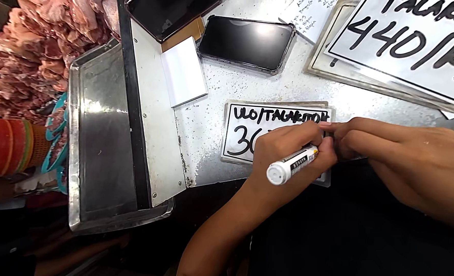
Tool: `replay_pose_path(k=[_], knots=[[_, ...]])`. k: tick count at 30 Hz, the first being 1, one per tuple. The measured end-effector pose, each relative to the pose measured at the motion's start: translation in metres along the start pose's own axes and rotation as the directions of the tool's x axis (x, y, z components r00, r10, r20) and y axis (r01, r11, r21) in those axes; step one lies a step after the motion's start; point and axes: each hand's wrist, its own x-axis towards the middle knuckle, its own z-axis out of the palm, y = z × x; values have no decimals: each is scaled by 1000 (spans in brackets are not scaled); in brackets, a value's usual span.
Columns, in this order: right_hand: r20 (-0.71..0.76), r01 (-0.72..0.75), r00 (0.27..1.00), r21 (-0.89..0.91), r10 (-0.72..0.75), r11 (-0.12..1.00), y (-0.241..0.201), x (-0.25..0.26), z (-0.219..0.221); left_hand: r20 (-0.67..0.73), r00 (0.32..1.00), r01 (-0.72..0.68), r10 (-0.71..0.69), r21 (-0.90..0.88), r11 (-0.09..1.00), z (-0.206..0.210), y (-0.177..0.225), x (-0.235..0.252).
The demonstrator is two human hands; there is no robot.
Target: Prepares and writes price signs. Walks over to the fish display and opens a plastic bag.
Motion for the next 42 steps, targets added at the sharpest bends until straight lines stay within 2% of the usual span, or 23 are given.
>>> replay_pose_path(k=[4,8,10,12,16,19,22,26,29,33,35,38,40,42], knots=[[-5,-4,1000,22,4,1000,1,-2,2,27,999,-25,24,51,998,-10,3,-17],[-53,11,999,110,-5,994,6,-7,3,-195,980,-43,36,-31,999,-41,-6,-32],[-126,33,992,230,-4,973,8,-13,1,-278,959,-41,48,31,999,-64,-9,-39],[-156,45,988,256,-5,966,6,-19,-4,-333,940,-33,69,113,993,-78,-17,-49],[-8,85,996,110,-84,990,-6,-19,1,-267,955,-28,126,343,939,-84,-33,-65],[-14,150,989,13,-150,989,-4,-14,16,-256,955,-26,153,438,898,-84,-40,-71],[-29,197,980,49,-196,979,0,-8,13,-260,954,-29,150,417,909,-89,-44,-75],[48,205,976,113,-212,972,6,1,0,-148,967,-149,208,334,931,-90,-42,-72],[103,164,978,144,-180,976,6,4,-2,-77,969,-197,233,323,926,-85,-41,-67],[121,36,990,281,-72,959,6,9,-1,-105,963,-201,247,327,923,-81,-47,-66],[65,-17,998,359,-7,933,9,11,-3,-157,954,-197,255,312,929,-82,-48,-67],[-160,34,986,443,42,896,16,12,-19,-283,914,-209,291,286,935,-84,-53,-68],[-351,68,934,371,72,926,21,7,-36,-341,896,-195,285,275,942,-88,-54,-69],[-521,34,845,281,123,959,28,-1,-48,-396,880,-169,262,255,952,-88,-56,-70]])
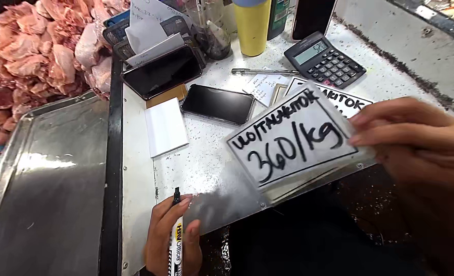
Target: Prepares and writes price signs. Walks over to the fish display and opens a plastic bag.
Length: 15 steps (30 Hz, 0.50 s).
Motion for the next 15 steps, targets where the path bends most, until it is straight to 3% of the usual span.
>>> replay_pose_path(k=[2,5,9,11,13,15], knots=[[-107,-56,993,-79,47,995,8,-8,-7,11,999,40,-41,12,999,5,2,-2],[-86,-190,980,-163,178,968,18,-26,7,111,985,125,-130,53,991,23,15,2],[-31,-194,980,22,194,981,20,-33,21,249,957,127,-148,99,987,48,27,16],[18,-195,981,20,194,981,18,-28,15,298,948,72,-114,147,986,55,30,18],[3,-263,962,-264,274,928,22,-14,-3,331,941,-12,-67,229,973,60,29,17],[-16,-392,888,-551,460,737,28,8,-26,337,940,-40,-57,272,961,61,28,14]])
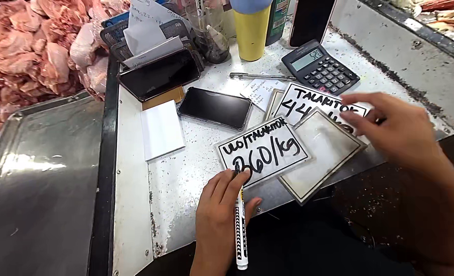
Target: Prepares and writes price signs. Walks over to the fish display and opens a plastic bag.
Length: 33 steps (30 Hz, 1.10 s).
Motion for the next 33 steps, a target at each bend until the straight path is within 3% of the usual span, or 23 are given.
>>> replay_pose_path(k=[3,8,13,18,26,30,33], knots=[[135,-150,976,-163,173,975,10,27,-12,-21,1000,5,-5,-4,1000,0,0,-2],[294,-51,953,-63,68,997,0,32,-6,-49,998,35,-41,-106,994,-3,-3,-3],[415,-63,903,-125,110,990,-10,47,6,-25,997,73,-79,-171,982,-7,-2,2],[517,-90,846,-98,128,991,-17,56,14,0,975,211,-220,-280,936,-8,-2,3],[685,-223,729,253,-12,941,-20,46,19,-34,931,350,-362,-186,918,-4,3,7],[732,-212,668,360,-134,909,-14,42,18,30,954,300,-299,-180,937,-8,0,9],[763,-162,604,402,-232,901,-12,41,19,108,987,135,-121,-128,983,-13,-3,24]])
